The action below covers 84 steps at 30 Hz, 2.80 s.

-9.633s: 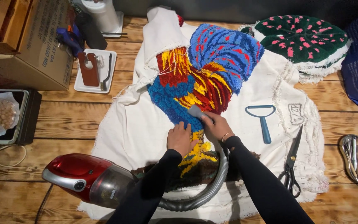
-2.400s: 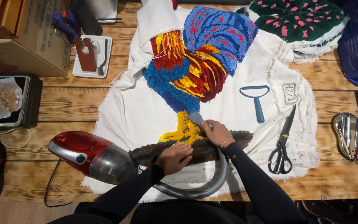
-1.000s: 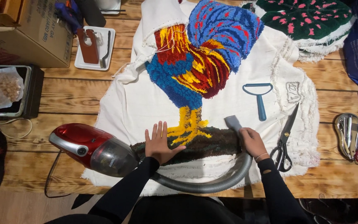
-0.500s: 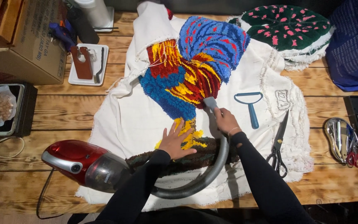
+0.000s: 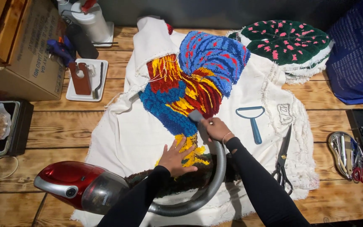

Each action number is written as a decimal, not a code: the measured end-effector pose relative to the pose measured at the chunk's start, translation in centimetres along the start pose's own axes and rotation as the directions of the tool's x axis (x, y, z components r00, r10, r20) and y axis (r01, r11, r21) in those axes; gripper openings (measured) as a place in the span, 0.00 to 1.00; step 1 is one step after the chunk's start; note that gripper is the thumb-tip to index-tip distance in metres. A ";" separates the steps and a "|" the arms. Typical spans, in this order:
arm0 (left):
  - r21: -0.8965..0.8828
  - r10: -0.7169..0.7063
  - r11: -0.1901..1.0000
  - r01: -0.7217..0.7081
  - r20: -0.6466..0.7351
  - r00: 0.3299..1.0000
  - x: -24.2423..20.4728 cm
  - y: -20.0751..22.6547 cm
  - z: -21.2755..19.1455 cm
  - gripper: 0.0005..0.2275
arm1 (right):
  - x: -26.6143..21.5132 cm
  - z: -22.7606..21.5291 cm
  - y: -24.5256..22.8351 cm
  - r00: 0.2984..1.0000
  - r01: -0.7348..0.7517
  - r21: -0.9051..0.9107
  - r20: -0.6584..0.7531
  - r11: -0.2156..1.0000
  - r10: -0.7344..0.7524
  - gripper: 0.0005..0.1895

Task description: Cleaning and grooming a handmade rooster rug using a vacuum and a scraper tool.

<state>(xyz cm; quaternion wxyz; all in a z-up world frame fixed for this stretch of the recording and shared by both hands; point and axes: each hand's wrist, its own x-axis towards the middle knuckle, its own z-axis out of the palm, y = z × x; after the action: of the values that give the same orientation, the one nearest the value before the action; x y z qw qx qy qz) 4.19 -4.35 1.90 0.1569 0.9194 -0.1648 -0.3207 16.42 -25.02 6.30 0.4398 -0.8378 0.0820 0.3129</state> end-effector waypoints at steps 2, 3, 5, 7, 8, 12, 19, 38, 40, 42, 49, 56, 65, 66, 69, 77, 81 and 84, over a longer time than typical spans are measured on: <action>0.001 0.010 1.000 -0.010 0.004 1.000 -0.1 -0.1 -0.4 0.44 | 2.3 -0.6 -0.2 0.992 0.078 0.081 -0.106 0.994 -0.069 0.26; 0.000 0.020 1.000 -0.020 0.010 1.000 -0.1 -0.2 -0.6 0.44 | 3.6 -0.9 -0.3 0.969 0.160 0.153 -0.214 0.975 -0.125 0.28; 0.009 0.035 0.999 -0.035 0.010 0.999 0.0 -0.5 -1.1 0.44 | 5.2 -1.1 -1.5 0.968 0.104 0.143 -0.241 0.984 -0.068 0.29; 0.019 0.055 0.998 -0.055 0.013 0.998 0.3 -0.8 -1.6 0.43 | 6.9 -0.7 -1.2 0.963 0.045 0.137 -0.270 0.990 -0.006 0.29; 0.019 0.078 0.997 -0.078 0.007 0.997 0.4 -1.0 -1.8 0.42 | 7.7 -0.1 -0.5 0.982 0.038 0.126 -0.191 0.991 -0.013 0.30; -0.047 0.167 0.984 -0.171 -0.083 0.982 2.1 -3.4 -1.2 0.35 | 6.5 2.5 -0.9 0.993 0.012 -0.065 0.115 0.998 -0.005 0.29; -0.211 0.000 0.976 -0.056 -0.257 0.966 3.0 -6.5 -6.2 0.24 | 9.8 0.3 -2.6 0.988 0.086 0.168 -0.142 0.982 -0.062 0.29; 0.031 -0.203 0.976 0.216 -0.223 0.953 7.2 -14.1 -9.5 0.49 | 12.1 2.9 -7.4 0.967 0.026 -0.079 0.256 0.997 -0.005 0.30; 0.019 -0.200 0.978 0.209 -0.220 0.955 7.3 -14.0 -9.5 0.49 | 13.9 3.0 -6.7 0.957 0.128 0.069 0.255 0.989 -0.141 0.33; 0.010 -0.202 0.978 0.209 -0.201 0.958 7.2 -14.1 -9.6 0.49 | 15.0 3.0 -7.5 0.998 -0.040 0.010 0.041 0.999 0.039 0.35; -0.014 -0.147 0.989 0.149 -0.246 0.958 6.9 -14.9 -8.8 0.49 | 11.3 5.2 -10.2 0.959 0.049 -0.309 0.279 0.950 0.041 0.32; -0.003 -0.100 0.995 0.104 -0.298 0.949 6.2 -15.3 -8.7 0.49 | 11.0 5.7 -8.1 0.983 0.029 -0.244 0.185 0.969 0.017 0.33; 0.006 -0.103 0.994 0.109 -0.281 0.954 6.4 -15.1 -8.6 0.49 | 13.7 0.5 -2.4 0.994 0.040 -0.338 -0.078 0.940 -0.071 0.39; 0.017 -0.102 0.994 0.112 -0.288 0.952 6.5 -15.1 -8.6 0.49 | 13.7 0.3 -1.9 0.988 -0.007 -0.329 -0.149 0.944 -0.045 0.38; 0.021 -0.119 0.991 0.129 -0.270 0.956 6.8 -15.2 -8.4 0.49 | 12.2 3.1 0.8 0.963 0.238 -0.456 -0.004 0.858 -0.269 0.34; 0.052 -0.126 0.988 0.143 -0.243 0.962 6.8 -14.9 -8.7 0.49 | 10.1 -1.2 0.1 0.975 -0.065 -0.331 -0.221 0.941 -0.011 0.36; 0.071 -0.134 0.986 0.154 -0.229 0.964 6.9 -14.9 -8.7 0.50 | 9.6 1.5 3.8 0.959 0.178 -0.478 -0.112 0.860 -0.261 0.35; 0.055 -0.121 0.989 0.139 -0.245 0.962 6.9 -15.0 -8.6 0.49 | 9.1 -0.1 3.3 0.956 0.151 -0.488 -0.150 0.860 -0.253 0.34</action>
<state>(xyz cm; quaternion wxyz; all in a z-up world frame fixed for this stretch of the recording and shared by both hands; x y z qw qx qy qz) 17.79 7.88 -1.34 0.1215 0.9654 -0.0951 -0.2101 22.32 -25.81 -1.31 0.2425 -0.9514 -0.0395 0.1858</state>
